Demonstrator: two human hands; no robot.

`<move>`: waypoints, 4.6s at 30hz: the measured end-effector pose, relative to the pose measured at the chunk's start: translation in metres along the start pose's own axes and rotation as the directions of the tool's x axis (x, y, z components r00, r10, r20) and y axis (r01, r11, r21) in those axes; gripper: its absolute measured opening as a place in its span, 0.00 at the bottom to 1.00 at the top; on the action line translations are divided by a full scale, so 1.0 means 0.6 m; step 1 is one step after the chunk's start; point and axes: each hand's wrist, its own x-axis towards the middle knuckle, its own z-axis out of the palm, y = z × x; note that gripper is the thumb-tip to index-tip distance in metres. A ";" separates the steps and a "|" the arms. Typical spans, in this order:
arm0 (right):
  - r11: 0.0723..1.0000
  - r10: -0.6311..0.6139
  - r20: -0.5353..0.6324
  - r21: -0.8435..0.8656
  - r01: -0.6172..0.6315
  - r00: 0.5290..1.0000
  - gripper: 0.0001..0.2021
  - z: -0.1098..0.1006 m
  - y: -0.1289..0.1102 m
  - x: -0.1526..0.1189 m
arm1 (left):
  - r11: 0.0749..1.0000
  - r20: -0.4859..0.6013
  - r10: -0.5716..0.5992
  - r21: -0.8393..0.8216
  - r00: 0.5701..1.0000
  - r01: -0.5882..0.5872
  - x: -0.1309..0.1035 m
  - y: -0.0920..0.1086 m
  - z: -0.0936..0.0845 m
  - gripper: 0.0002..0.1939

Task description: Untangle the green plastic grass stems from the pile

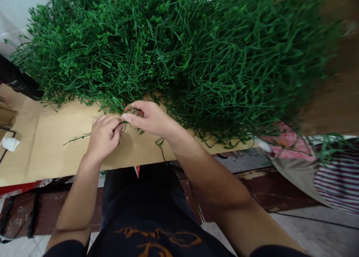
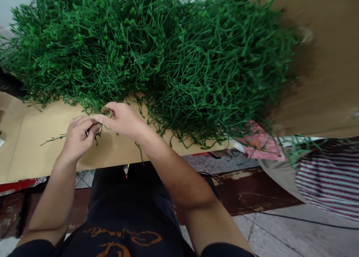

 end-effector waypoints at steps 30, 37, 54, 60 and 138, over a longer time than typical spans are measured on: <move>0.807 -0.415 -0.494 -0.587 0.059 0.764 0.16 0.036 0.035 0.107 | 0.933 -0.212 -0.076 -0.361 0.974 -0.005 0.014 -0.022 0.040 0.15; 0.889 -0.172 -0.701 -0.413 -0.198 0.692 0.21 -0.069 -0.028 0.106 | 0.933 -0.126 0.039 -0.351 0.991 -0.082 -0.015 -0.017 0.035 0.17; 0.984 -0.151 -0.201 -0.127 0.127 0.968 0.12 0.002 -0.014 -0.019 | 0.788 -0.188 -0.255 -0.609 0.948 0.091 -0.005 -0.028 0.062 0.06; 0.988 -0.043 -0.095 -0.151 0.028 0.995 0.09 0.028 0.013 -0.011 | 0.760 -0.195 -0.316 -0.637 0.929 0.125 -0.007 -0.030 0.067 0.03; 0.644 0.032 0.442 0.677 -0.356 0.897 0.07 0.031 0.063 -0.002 | 0.254 0.253 -0.305 -0.907 0.918 0.335 -0.001 -0.025 0.068 0.18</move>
